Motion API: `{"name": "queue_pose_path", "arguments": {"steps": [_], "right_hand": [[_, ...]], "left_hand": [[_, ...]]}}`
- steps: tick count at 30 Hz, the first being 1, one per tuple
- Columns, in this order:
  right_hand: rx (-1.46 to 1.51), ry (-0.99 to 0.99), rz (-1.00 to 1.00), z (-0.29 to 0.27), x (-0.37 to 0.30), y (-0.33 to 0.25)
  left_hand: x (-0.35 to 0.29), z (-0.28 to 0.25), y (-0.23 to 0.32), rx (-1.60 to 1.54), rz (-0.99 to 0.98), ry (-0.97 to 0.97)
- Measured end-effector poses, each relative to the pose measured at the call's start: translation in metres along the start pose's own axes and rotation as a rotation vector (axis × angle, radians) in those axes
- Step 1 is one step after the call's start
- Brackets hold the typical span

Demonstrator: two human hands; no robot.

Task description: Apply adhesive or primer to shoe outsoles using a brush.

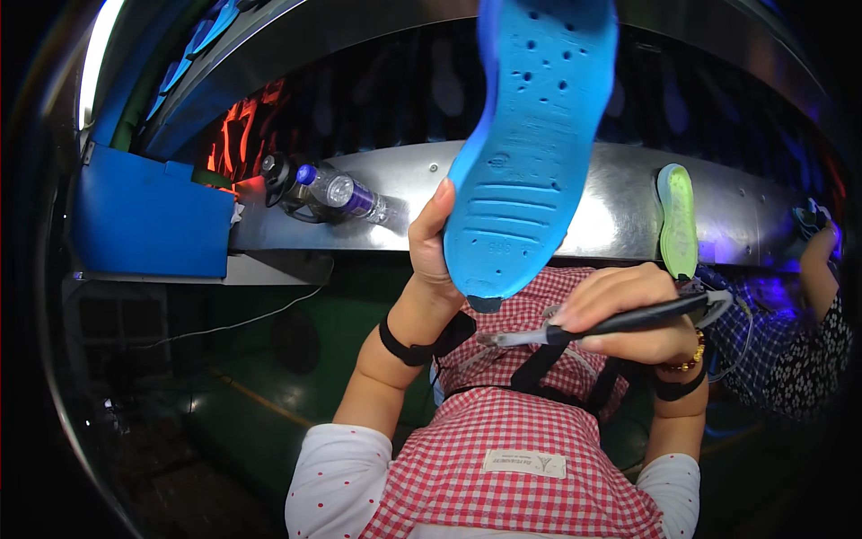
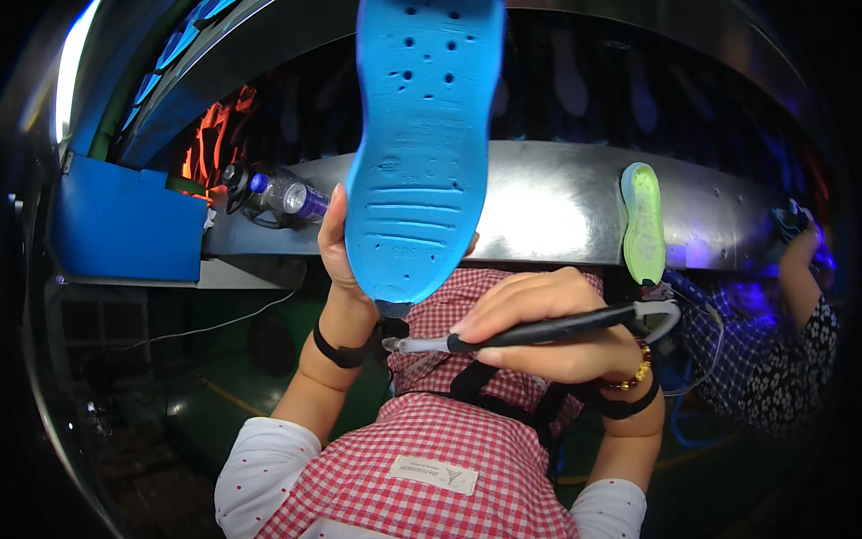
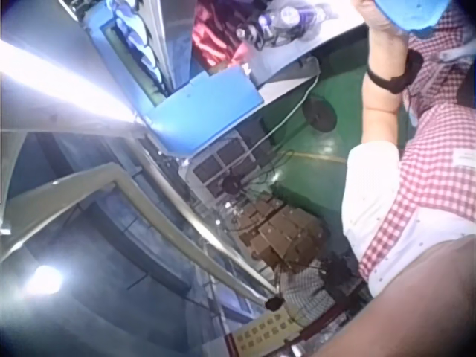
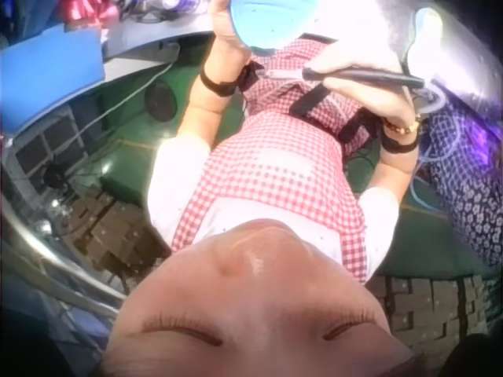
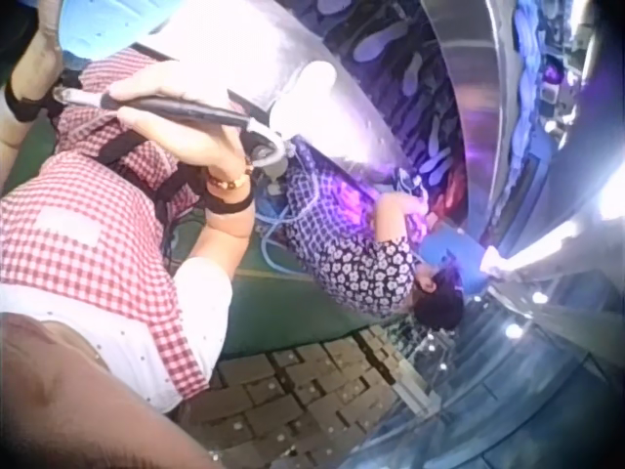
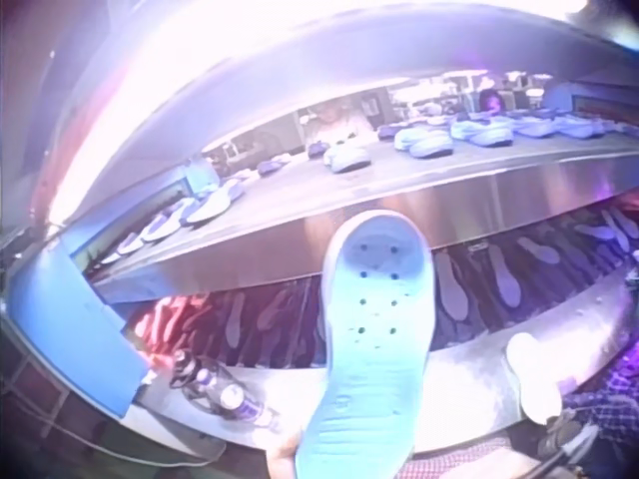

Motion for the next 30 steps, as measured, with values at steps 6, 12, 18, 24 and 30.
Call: {"name": "queue_pose_path", "arguments": {"steps": [6,12,18,24,30], "right_hand": [[-0.458,-0.043,-0.050,0.005,0.005,-0.016],[-0.427,-0.161,0.005,0.005,-0.002,-0.001],[-0.643,-0.234,0.067,0.006,-0.009,-0.007],[-0.864,-0.320,0.169,0.010,-0.020,0.001],[-0.746,-0.127,0.128,-0.025,-0.024,0.004]], "left_hand": [[-0.009,0.002,-0.035,0.085,-0.422,-0.006],[-0.032,-0.003,-0.051,0.324,-0.784,0.038],[-0.041,-0.013,-0.049,0.536,-0.887,-0.018],[-0.039,-0.017,-0.039,0.672,-0.846,-0.023],[-0.036,-0.014,-0.032,0.740,-0.785,-0.103]]}}
Point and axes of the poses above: each hand's wrist, its own x-axis towards the middle knuckle, its own z-axis out of the palm, y = z × x, the point moved 10 cm from there along x, towards the middle knuckle, and after that the axes turned 10 degrees about z, right-handed, at the moved point
